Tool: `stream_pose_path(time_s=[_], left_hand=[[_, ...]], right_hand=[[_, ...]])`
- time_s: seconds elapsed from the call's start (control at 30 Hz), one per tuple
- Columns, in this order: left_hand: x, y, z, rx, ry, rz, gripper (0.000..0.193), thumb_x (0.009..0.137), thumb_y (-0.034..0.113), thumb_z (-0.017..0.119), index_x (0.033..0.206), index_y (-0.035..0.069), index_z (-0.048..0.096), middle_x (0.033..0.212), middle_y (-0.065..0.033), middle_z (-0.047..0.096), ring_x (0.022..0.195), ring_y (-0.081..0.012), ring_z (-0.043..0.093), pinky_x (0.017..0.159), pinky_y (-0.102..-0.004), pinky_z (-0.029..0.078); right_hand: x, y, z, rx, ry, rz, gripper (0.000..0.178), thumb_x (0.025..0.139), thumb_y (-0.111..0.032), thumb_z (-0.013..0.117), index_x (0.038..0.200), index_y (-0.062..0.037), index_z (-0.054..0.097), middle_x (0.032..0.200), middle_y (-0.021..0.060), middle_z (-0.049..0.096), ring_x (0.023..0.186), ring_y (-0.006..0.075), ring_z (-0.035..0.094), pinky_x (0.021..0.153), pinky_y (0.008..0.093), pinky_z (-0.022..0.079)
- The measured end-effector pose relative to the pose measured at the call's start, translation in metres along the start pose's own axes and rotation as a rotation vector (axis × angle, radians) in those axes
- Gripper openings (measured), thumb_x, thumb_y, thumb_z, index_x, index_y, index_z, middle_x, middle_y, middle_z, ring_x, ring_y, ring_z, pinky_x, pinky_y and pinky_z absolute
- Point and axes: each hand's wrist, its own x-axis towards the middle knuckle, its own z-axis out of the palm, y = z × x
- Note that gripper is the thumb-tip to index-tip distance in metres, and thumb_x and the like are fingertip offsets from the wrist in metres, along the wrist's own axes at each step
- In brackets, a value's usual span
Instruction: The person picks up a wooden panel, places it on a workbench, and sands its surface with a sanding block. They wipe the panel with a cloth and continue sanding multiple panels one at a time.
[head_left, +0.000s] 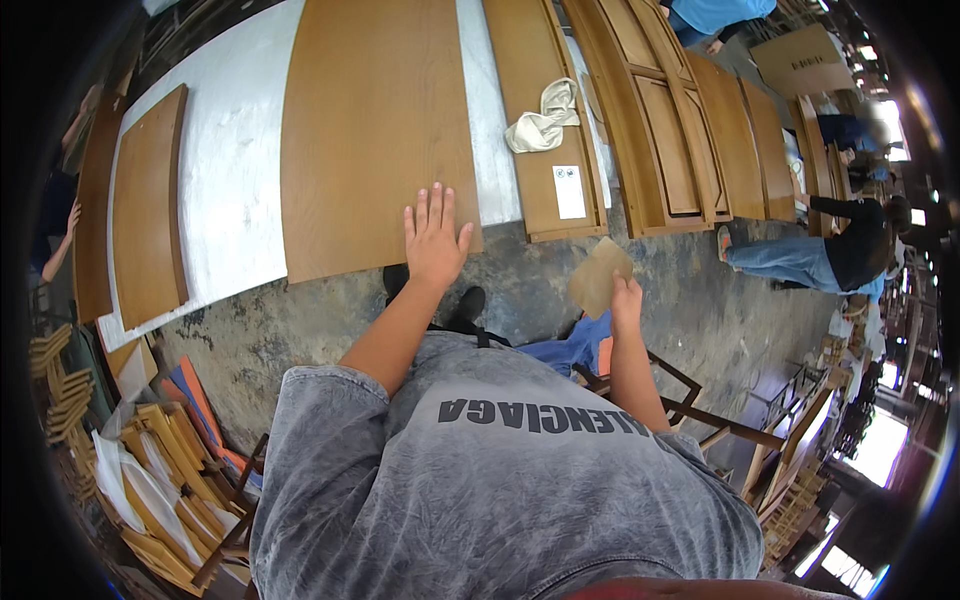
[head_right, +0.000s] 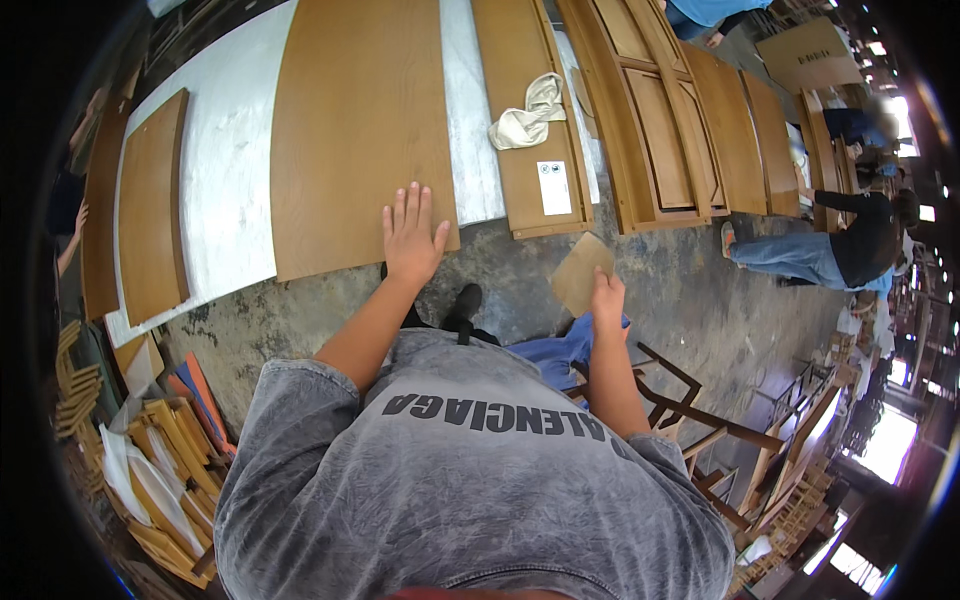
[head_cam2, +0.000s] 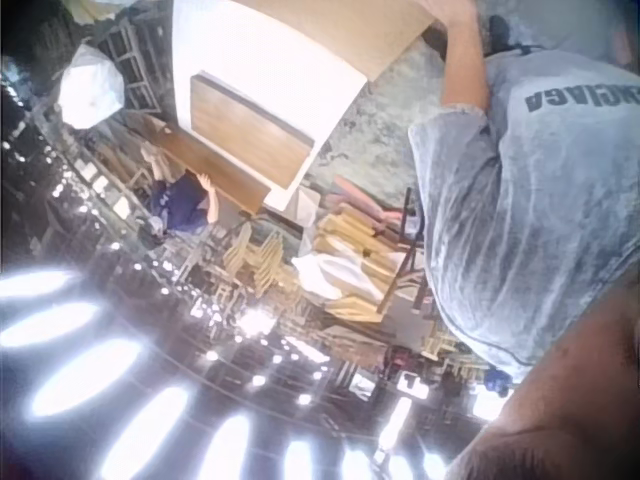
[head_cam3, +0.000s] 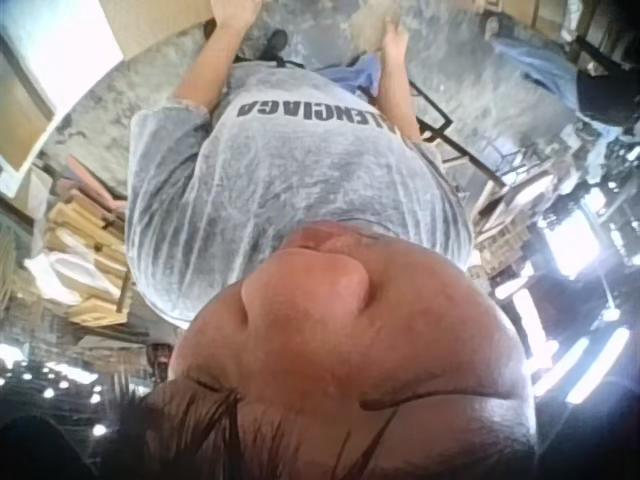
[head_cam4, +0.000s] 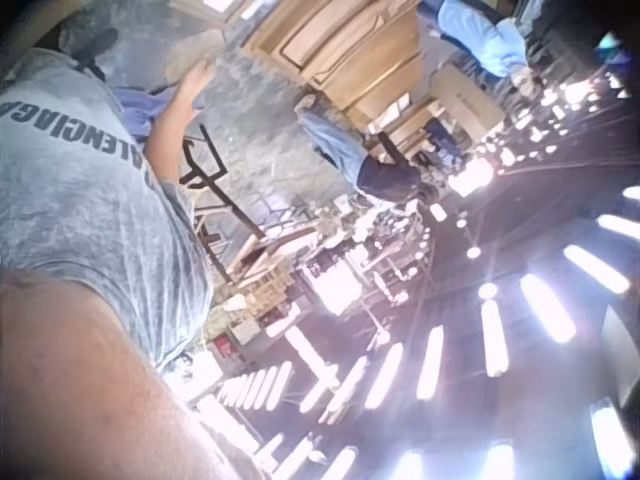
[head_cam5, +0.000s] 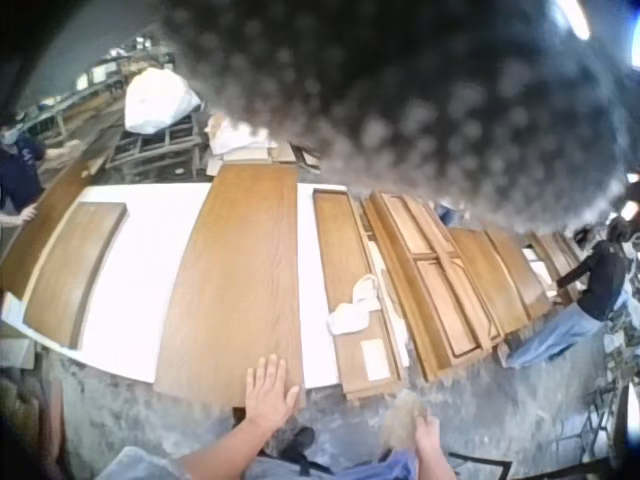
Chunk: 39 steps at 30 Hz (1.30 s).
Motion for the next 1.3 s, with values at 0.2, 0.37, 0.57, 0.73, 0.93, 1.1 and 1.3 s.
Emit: stream_pose_path(time_s=[0.2,0.37,0.57,0.73,0.93,1.1,1.3], left_hand=[[-0.037,-0.017,-0.015,-0.066,-0.015,0.021,0.06,0.104,0.045,0.05,0.16,0.025,0.04,0.169,-0.0138,0.028,0.156,-0.0365,0.023,0.126,-0.0543,0.018],[-0.032,-0.088,-0.024,0.054,0.088,-0.306,0.06,0.105,0.048,0.048,0.16,0.026,0.041,0.17,-0.0142,0.027,0.157,-0.036,0.021,0.127,-0.0534,0.015],[0.02,-0.19,-0.042,0.106,0.112,-0.424,0.06,0.106,0.047,0.043,0.162,0.025,0.037,0.171,-0.0146,0.025,0.158,-0.0351,0.019,0.128,-0.0527,0.012],[0.033,-0.191,-0.042,0.038,0.1,-0.351,0.058,0.107,0.044,0.043,0.161,0.023,0.039,0.17,-0.0152,0.025,0.158,-0.0351,0.019,0.128,-0.0527,0.013],[0.032,-0.213,-0.051,-0.043,0.126,-0.429,0.056,0.106,0.038,0.047,0.158,0.021,0.044,0.169,-0.0162,0.028,0.157,-0.0365,0.021,0.127,-0.0535,0.014],[0.037,-0.206,-0.053,-0.105,0.104,-0.37,0.057,0.103,0.037,0.051,0.158,0.02,0.045,0.169,-0.0156,0.027,0.157,-0.0369,0.02,0.127,-0.055,0.013],[0.036,-0.219,-0.051,-0.12,0.13,-0.421,0.057,0.102,0.034,0.052,0.157,0.019,0.046,0.168,-0.0169,0.03,0.156,-0.0382,0.023,0.126,-0.0556,0.015]], right_hand=[[-0.013,-0.038,0.033,0.174,0.04,-0.119,0.037,0.104,-0.017,0.056,0.132,0.0051,0.062,0.123,0.0137,0.07,0.114,0.0213,0.064,0.098,0.0346,0.049],[-0.07,-0.098,0.123,-0.394,-0.118,-0.918,0.054,0.096,-0.001,0.048,0.149,-0.0035,0.051,0.149,0.0214,0.056,0.141,0.0376,0.051,0.117,0.0419,0.039],[-0.072,-0.102,0.246,-1.209,-0.609,-1.019,0.076,0.101,-0.038,0.052,0.163,-0.0047,0.023,0.169,0.0245,0.019,0.157,0.0417,0.016,0.126,0.0554,0.018],[-0.022,-0.135,0.303,-1.23,-0.425,-0.821,0.097,0.098,-0.065,0.051,0.164,-0.0022,0.017,0.17,0.0297,0.008,0.158,0.0459,0.007,0.125,0.0593,0.012],[-0.094,-0.084,0.296,-1.31,-0.524,-0.894,0.104,0.096,-0.069,0.051,0.164,-0.0005,0.013,0.168,0.034,0.006,0.156,0.0522,0.004,0.123,0.0655,0.01],[-0.033,-0.131,0.333,-1.243,-0.279,-0.822,0.102,0.096,-0.067,0.051,0.164,-0.0006,0.014,0.168,0.0349,0.007,0.156,0.053,0.007,0.122,0.0658,0.012],[-0.097,-0.08,0.307,-1.371,-0.481,-0.815,0.106,0.095,-0.069,0.053,0.164,-0.0002,0.013,0.167,0.0359,0.009,0.156,0.052,0.005,0.123,0.0654,0.009]])
